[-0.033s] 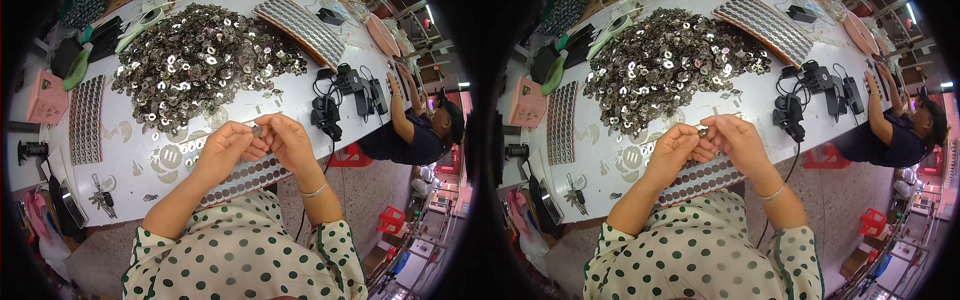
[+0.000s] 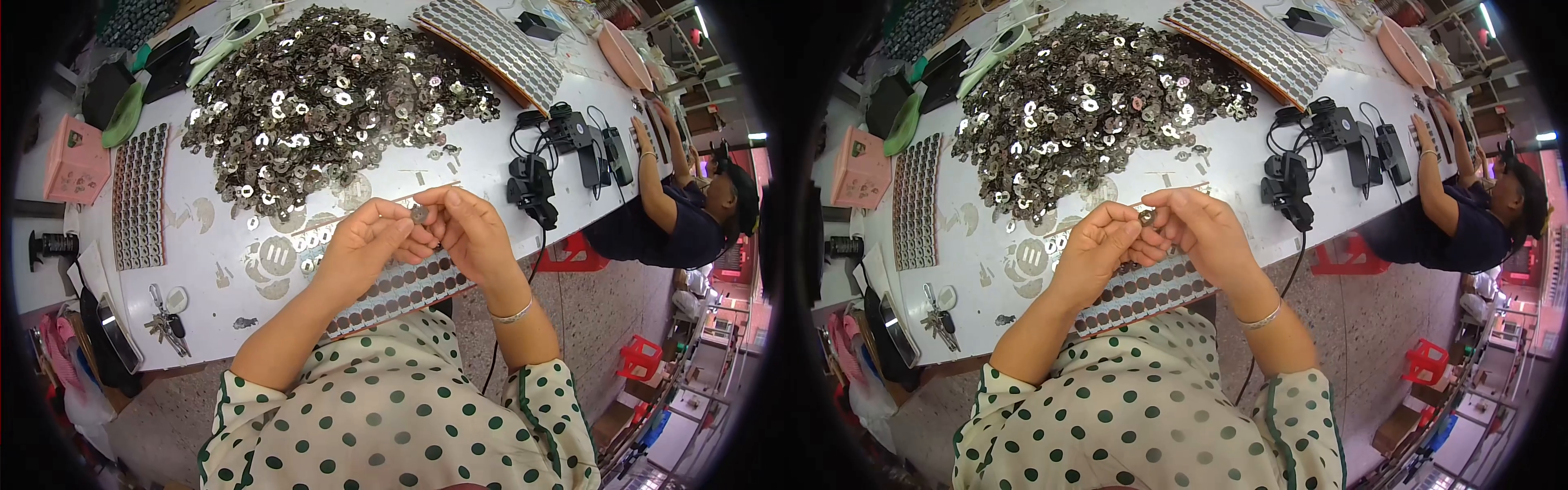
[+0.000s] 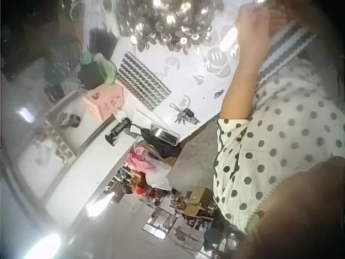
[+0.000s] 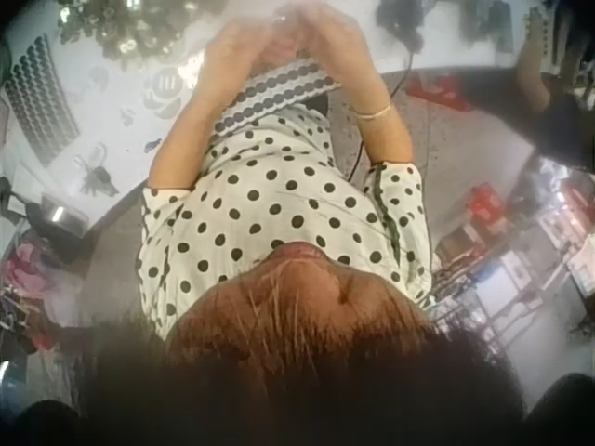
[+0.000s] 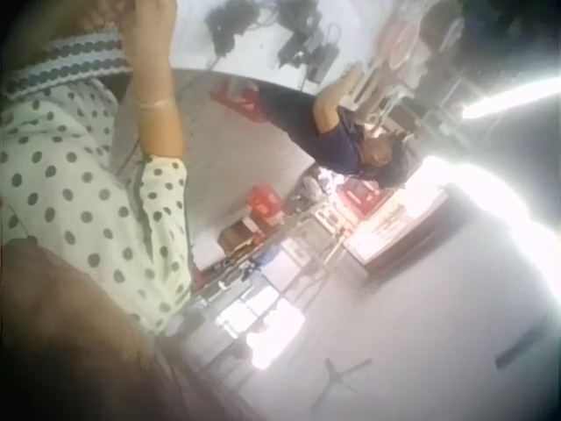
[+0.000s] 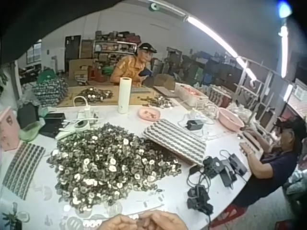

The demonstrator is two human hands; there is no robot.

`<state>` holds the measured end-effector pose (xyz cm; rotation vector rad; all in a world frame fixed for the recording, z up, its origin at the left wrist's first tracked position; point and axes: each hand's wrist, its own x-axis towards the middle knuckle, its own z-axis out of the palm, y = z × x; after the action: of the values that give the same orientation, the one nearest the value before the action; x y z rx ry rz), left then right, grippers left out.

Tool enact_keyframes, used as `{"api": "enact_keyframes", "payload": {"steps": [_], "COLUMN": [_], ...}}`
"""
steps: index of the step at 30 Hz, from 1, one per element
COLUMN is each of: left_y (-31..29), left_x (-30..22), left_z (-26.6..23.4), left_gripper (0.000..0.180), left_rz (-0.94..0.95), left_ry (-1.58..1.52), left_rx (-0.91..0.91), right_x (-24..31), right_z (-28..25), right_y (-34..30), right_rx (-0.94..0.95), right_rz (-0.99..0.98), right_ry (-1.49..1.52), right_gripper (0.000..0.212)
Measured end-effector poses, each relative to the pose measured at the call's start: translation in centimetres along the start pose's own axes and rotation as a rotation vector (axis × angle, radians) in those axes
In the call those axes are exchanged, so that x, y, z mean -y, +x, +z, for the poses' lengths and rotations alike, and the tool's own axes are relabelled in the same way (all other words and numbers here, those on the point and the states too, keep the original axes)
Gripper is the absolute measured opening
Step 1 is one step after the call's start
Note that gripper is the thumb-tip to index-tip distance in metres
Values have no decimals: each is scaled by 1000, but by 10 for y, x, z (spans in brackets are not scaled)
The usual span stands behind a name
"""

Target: The person assembles small metal washers and metal discs into a plastic tray by hand.

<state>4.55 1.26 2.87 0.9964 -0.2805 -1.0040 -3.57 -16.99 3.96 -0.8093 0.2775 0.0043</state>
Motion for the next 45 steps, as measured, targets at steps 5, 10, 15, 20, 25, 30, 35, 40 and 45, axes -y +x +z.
{"api": "enact_keyframes", "payload": {"steps": [5, 10, 15, 20, 25, 30, 35, 40, 45], "left_y": [-5, -13, -20, -24, -23, -22, -23, -25, -25], "left_x": [7, 19, 37, 50, 57, 61, 67, 68, 69], "left_z": [7, 24, 25, 35, 34, 38, 37, 36, 38], "left_gripper": [14, 27, 37, 46, 48, 46, 46, 46, 42], "left_rz": [-42, 68, 602, 602, 595, 585, 616, 621, 661], "left_ry": [32, 348, 1326, 1594, 1684, 1735, 1777, 1792, 1818], "left_rx": [38, -30, 143, 186, 198, 151, 142, 121, 123], "right_x": [-2, 15, 23, 24, 24, 17, 13, 13, 11], "right_z": [-5, -38, -58, -60, -56, -62, -61, -64, -54], "right_y": [-18, -36, -44, -38, -35, -34, -37, -36, -39], "right_rx": [-9, -148, -225, -227, -122, -87, -225, -155, -134], "right_rz": [-50, -144, -4, -1, -2, -195, -275, -236, -289], "right_ry": [-211, -451, -966, -1099, -1150, -1205, -1286, -1291, -1449], "right_gripper": [14, 11, 13, 11, 13, 15, 18, 21, 19]}}
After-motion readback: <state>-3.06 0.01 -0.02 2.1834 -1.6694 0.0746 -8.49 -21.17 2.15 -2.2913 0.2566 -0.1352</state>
